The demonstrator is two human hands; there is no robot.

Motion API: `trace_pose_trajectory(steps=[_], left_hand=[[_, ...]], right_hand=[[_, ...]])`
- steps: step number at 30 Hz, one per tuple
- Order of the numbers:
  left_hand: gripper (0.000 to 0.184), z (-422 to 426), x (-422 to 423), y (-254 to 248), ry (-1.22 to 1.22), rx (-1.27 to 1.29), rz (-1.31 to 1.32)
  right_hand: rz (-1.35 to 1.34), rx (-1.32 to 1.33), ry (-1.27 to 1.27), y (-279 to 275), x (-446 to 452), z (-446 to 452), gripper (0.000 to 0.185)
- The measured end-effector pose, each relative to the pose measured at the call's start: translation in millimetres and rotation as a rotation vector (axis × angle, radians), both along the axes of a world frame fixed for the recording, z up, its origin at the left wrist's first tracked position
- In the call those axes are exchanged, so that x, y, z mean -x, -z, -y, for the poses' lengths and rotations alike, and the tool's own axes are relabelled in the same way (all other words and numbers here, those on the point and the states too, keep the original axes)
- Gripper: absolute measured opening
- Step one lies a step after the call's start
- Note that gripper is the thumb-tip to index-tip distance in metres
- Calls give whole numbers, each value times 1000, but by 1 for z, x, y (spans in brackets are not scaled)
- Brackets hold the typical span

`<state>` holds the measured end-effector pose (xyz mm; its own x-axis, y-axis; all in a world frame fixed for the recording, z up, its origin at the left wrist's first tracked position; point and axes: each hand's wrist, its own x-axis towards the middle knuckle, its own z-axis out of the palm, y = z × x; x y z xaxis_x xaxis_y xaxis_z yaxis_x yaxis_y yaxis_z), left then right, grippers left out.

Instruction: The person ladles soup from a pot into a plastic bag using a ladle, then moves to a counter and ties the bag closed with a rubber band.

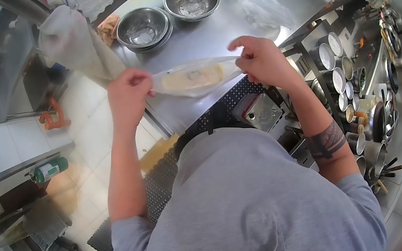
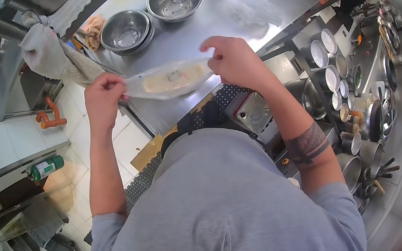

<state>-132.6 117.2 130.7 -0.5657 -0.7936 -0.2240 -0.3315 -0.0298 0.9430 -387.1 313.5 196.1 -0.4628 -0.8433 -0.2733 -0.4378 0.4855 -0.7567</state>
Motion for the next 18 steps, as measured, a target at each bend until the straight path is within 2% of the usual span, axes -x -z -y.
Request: trace_pose_trajectory(steps=[1, 2, 4, 5, 6, 8, 9, 10, 12, 13, 15, 16, 18], left_hand=[[11, -2, 6, -3, 35, 10, -59], [9, -5, 12, -6, 69, 19, -117], [9, -9, 29, -10, 144, 55, -113], [8, -11, 38, -12, 219, 92, -111], [8, -14, 47, -14, 217, 91, -112], [7, -21, 62, -19, 296, 165, -72], [5, -23, 66, -19, 333, 198, -92], [5, -22, 68, -18, 330, 196, -90], [12, -19, 70, -16, 380, 21, -129], [12, -15, 67, -11, 379, 20, -128], [40, -2, 53, 10, 411, -92, -272], [40, 2, 41, 26, 409, -94, -274], [77, 3, 14, 58, 486, 326, -167]], right_hand=[[81, 51, -39, -1, -3, 4, 44], [81, 50, -40, 1, -6, 9, 44], [97, 117, -256, 7, -15, 23, 55], [67, 96, -295, 12, -18, 30, 68], [67, 94, -297, 12, -24, 38, 68], [192, 18, -299, 12, -36, 52, 54], [204, 29, -285, 24, -38, 60, 31], [206, 27, -288, 30, -36, 62, 31], [318, 66, -162, 36, -33, 65, 15], [319, 64, -163, 37, -31, 65, 15], [381, 69, -98, 39, -26, 64, 15], [380, 67, -99, 39, -26, 63, 15], [406, 108, -70, 38, -29, 62, 13]])
